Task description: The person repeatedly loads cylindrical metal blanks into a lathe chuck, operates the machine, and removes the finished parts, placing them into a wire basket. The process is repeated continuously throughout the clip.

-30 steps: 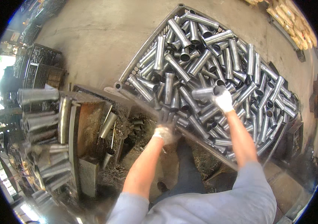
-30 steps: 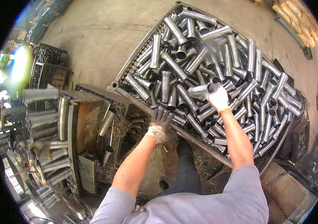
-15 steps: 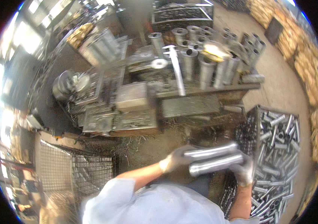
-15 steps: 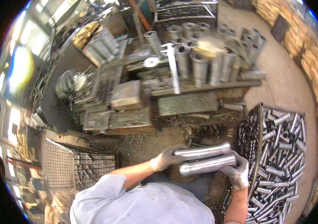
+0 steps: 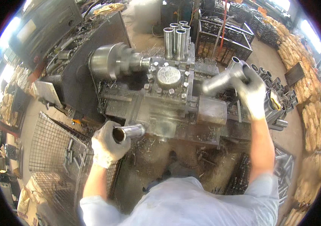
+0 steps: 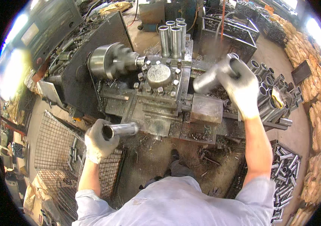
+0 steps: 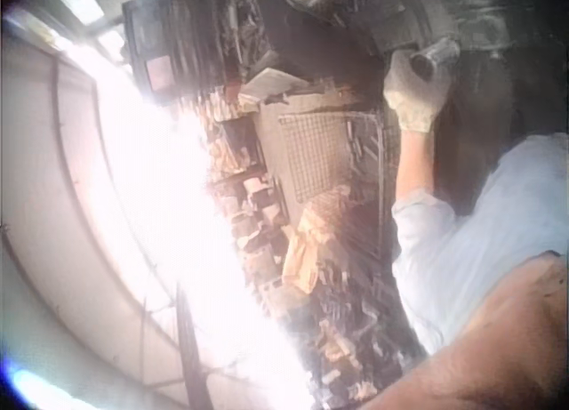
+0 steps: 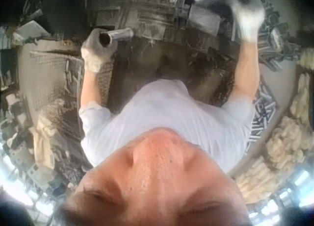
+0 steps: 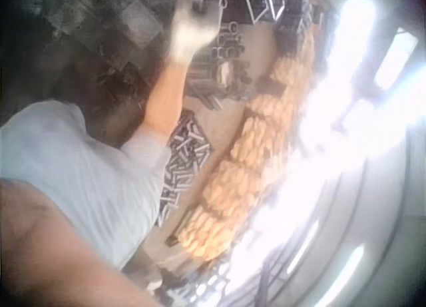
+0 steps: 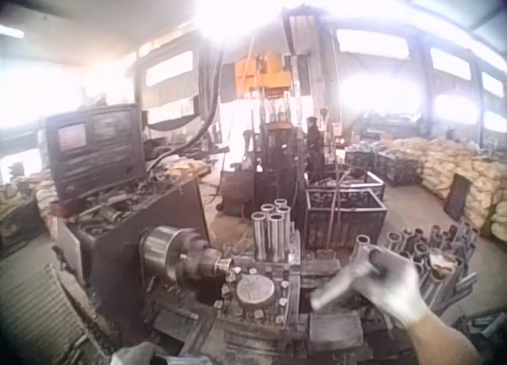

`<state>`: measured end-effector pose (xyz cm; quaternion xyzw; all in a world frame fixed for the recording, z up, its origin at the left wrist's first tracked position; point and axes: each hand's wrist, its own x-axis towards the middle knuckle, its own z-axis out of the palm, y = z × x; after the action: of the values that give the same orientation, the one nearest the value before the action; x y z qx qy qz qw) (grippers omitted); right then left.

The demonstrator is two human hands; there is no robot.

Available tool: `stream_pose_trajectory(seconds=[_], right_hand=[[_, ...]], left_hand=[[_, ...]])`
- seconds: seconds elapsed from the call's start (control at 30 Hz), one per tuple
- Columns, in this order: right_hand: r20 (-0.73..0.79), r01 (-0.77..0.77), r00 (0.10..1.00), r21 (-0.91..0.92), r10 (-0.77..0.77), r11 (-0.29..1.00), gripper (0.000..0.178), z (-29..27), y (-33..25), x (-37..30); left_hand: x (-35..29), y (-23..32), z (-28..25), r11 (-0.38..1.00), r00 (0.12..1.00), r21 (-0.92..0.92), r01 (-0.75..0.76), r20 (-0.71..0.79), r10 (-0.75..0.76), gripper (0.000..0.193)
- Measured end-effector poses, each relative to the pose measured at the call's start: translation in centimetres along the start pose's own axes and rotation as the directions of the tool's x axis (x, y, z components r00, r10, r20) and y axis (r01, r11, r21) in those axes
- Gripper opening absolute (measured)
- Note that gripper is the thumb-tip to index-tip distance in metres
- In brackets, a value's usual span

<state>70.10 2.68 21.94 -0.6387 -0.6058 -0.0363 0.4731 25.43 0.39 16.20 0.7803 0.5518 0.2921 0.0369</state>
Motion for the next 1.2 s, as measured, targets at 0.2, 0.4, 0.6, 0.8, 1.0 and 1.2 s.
stream_pose_trajectory(seconds=[0.2, 0.4, 0.6, 0.8, 1.0, 1.2], right_hand=[[0.052, -0.007, 0.999, -0.178, 0.016, 0.984, 0.042, 17.1, 7.9, 15.7], [0.374, -0.077, 0.912, -0.248, 0.169, 0.966, 0.051, 25.1, 10.6, 21.4], [0.606, 0.341, 0.795, -0.429, -0.014, 0.837, 0.053, 22.4, -0.3, 19.4], [0.998, 0.211, -0.044, -0.042, 0.052, 0.977, 0.042, 32.8, -7.3, 16.0], [0.963, -0.001, 0.250, 0.101, -0.097, 0.995, 0.029, 32.8, -5.9, 13.4], [0.434, 0.628, 0.504, 0.409, -0.747, 0.662, 0.029, 34.0, -10.9, 14.7]], left_hand=[[8.7, -1.6, 2.1, 0.997, 0.976, 0.042, 0.068, 0.203, -0.075, 0.049], [13.2, -3.3, 5.4, 0.992, 0.968, -0.020, -0.125, 0.215, 0.127, 0.040], [15.4, -4.9, 5.3, 0.941, 0.880, -0.161, -0.297, 0.337, 0.336, 0.065], [16.3, -5.8, 4.7, 0.907, 0.838, -0.293, -0.302, 0.371, 0.399, 0.093], [18.6, -11.6, 4.3, 0.735, 0.867, -0.468, -0.490, -0.180, 0.464, 0.086], [28.4, -21.6, 7.8, 0.945, 0.909, 0.037, -0.324, -0.263, 0.322, 0.083]])
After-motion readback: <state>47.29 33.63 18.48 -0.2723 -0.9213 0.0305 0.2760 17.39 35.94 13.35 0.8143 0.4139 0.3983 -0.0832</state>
